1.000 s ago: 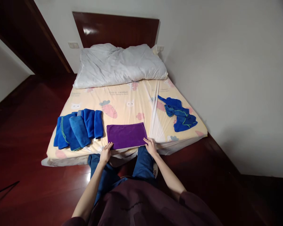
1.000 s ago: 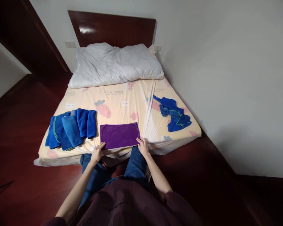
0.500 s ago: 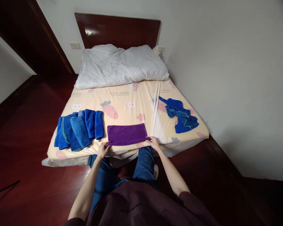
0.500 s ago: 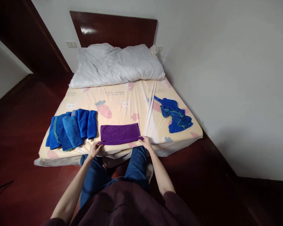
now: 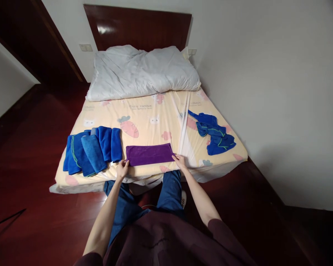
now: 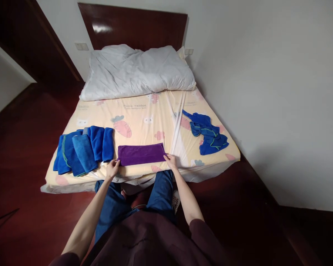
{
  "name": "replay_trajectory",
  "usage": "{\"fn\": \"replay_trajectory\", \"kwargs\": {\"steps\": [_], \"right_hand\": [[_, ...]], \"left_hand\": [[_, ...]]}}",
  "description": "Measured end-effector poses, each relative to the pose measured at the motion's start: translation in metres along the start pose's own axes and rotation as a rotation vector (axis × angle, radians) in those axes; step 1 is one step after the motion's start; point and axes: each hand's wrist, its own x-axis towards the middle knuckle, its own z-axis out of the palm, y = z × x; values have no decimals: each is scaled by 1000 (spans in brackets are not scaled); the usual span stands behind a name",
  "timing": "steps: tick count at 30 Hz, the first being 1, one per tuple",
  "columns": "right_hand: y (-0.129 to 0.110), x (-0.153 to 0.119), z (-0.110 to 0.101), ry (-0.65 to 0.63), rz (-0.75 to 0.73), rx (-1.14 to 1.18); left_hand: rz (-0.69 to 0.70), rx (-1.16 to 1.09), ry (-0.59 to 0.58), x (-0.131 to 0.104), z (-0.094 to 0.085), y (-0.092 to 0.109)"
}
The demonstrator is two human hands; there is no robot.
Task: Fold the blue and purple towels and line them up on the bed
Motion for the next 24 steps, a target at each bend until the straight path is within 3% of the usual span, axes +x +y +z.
{"fn": "replay_trajectory", "kwargs": {"steps": [4, 8, 10, 13, 15, 18, 24], "right_hand": [[-11, -7, -3, 15, -18, -36], [-42, -40, -7, 148, -246, -334], [-56, -64, -4, 39, -400, -479], [-69, -97, 10, -237, -570, -626], [-70, -109, 22, -303, -606, -689], [-64, -112, 38, -281, -567, -743], [-55, -90, 53, -301, -508, -791]], "left_hand": [[49, -5, 36, -5, -2, 3], [326, 203, 174, -31, 1, 8], [501, 318, 57, -52, 8, 12], [683, 424, -195, -83, 27, 20], [709, 479, -244, -97, 41, 25], [675, 540, -193, -103, 57, 31], [629, 584, -111, -83, 65, 33]]}}
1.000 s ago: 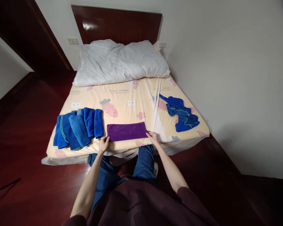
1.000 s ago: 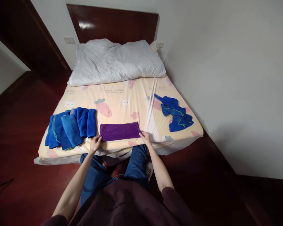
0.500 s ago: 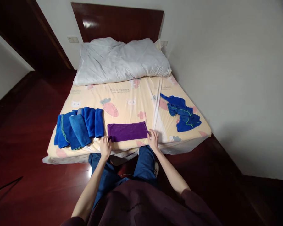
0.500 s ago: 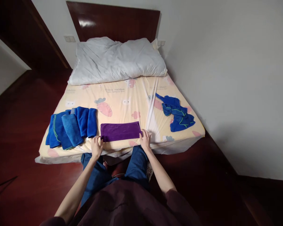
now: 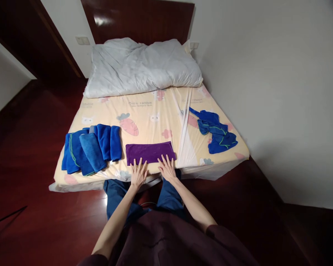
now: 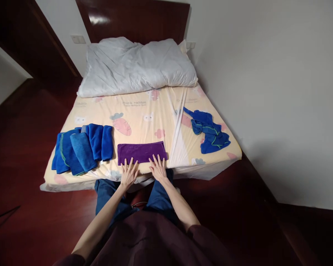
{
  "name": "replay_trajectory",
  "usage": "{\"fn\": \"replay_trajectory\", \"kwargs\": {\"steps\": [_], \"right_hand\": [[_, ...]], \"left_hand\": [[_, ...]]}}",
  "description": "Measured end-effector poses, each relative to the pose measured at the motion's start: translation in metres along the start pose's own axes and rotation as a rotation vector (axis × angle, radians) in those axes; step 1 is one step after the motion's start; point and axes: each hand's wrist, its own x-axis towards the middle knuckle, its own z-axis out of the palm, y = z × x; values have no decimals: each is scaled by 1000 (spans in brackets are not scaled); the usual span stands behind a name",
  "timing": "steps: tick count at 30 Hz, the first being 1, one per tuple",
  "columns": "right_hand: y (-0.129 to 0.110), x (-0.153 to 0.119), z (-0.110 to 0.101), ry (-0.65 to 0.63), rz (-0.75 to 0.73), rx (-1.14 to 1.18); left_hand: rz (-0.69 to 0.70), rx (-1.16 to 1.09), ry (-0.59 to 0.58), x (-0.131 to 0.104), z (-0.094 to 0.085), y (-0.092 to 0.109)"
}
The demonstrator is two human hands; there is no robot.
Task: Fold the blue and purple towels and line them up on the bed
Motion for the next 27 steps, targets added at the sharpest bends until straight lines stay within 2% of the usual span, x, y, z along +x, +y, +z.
{"fn": "replay_trajectory", "kwargs": {"steps": [6, 12, 18, 23, 27], "right_hand": [[8, 19, -2, -46, 5, -64], [13, 27, -6, -116, -7, -164], [27, 40, -20, -187, -64, -176], [44, 41, -22, -152, -114, -174], [55, 36, -20, -99, -173, -146]], "left_hand": [[-23, -24, -55, 19, 0, -9], [-32, 113, -139, 33, -2, -14], [56, 192, -255, 52, -15, -37], [128, 219, -274, 48, -19, -59], [158, 219, -262, 38, -16, -67]]}}
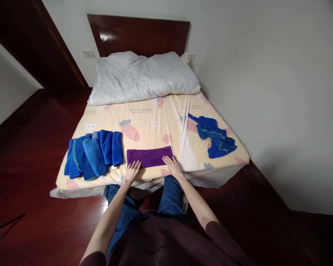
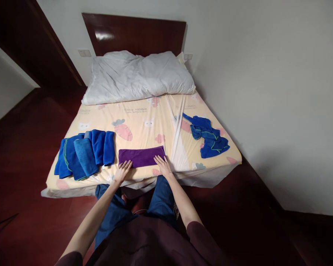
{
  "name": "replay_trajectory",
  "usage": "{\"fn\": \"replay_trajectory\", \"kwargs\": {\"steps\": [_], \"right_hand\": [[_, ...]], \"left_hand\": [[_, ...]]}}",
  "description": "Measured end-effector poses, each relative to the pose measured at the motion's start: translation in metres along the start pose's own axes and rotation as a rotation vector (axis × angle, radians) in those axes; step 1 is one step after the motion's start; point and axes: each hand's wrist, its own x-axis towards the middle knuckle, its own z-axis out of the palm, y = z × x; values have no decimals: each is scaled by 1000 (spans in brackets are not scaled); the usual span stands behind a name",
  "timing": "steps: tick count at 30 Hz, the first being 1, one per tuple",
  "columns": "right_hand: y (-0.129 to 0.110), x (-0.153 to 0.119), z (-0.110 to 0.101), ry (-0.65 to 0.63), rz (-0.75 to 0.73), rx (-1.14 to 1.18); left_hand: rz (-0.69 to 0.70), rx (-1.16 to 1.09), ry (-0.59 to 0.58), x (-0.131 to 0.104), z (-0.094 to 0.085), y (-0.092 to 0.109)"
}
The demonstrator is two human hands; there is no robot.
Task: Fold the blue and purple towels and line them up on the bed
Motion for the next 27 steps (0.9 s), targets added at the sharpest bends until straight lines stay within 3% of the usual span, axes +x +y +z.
{"fn": "replay_trajectory", "kwargs": {"steps": [7, 13, 16, 18, 22, 27], "right_hand": [[10, -17, -1, 87, -94, 209], [37, -20, 4, 306, 254, 574], [51, -14, 6, 297, 344, 729], [59, -7, 7, 265, 380, 828], [70, 9, 8, 248, 440, 994], [72, 28, 13, 327, 517, 944]], "left_hand": [[54, -133, 53, -27, 4, -11], [-100, -406, 205, -37, 5, -38], [-108, -582, 254, -37, 10, -47], [-141, -660, 270, -34, 10, -49], [-388, -724, 273, -17, -1, -50], [-522, -675, 283, 11, -12, -51]]}}
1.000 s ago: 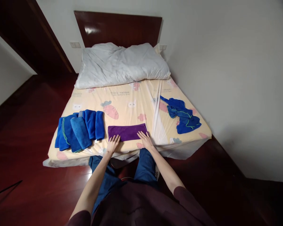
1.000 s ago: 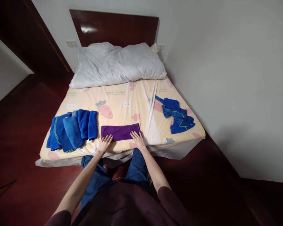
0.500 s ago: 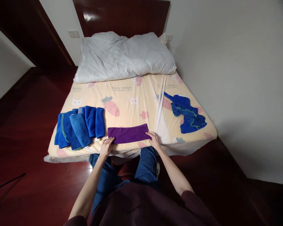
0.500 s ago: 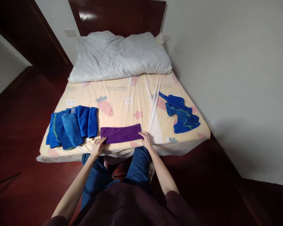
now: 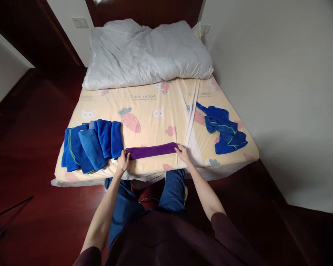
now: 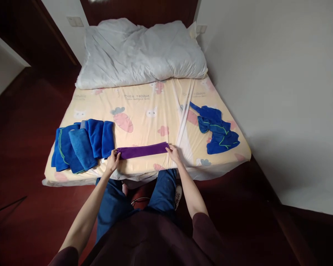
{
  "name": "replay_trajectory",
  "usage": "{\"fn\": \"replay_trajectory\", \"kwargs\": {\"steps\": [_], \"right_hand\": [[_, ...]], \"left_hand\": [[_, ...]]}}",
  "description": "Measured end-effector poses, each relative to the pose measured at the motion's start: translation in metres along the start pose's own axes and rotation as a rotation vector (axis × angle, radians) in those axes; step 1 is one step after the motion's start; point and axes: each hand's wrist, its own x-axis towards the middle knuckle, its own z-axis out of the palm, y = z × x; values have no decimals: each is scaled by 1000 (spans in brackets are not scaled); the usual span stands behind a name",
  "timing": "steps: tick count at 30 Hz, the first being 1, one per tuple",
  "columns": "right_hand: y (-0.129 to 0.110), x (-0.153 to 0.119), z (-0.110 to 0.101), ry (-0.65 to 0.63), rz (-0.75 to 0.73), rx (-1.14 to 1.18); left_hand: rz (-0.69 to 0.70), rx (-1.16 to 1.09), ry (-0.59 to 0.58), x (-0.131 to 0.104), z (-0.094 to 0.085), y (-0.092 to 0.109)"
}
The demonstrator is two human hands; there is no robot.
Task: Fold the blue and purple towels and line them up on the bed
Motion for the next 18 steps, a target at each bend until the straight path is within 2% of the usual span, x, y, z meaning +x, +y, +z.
{"fn": "replay_trajectory", "kwargs": {"steps": [5, 8, 11, 13, 14, 16, 18], "right_hand": [[3, 7, 4, 31, 69, -26], [-4, 4, 2, 30, 67, -99], [-24, -15, 10, 184, -7, -313], [-41, -38, 28, 265, -95, -488], [-50, -51, 40, 218, -157, -565], [-65, -75, 68, 0, -318, -684], [-76, -90, 94, -153, -420, -740]], "left_hand": [[-4, 69, 33, 8, 4, 3], [-17, 99, 54, 6, 4, 9], [15, 183, 157, -9, 6, 23], [123, 257, 164, -30, 15, 37], [201, 290, 122, -43, 22, 45], [365, 332, -29, -67, 40, 60], [421, 365, -110, -84, 59, 72]]}}
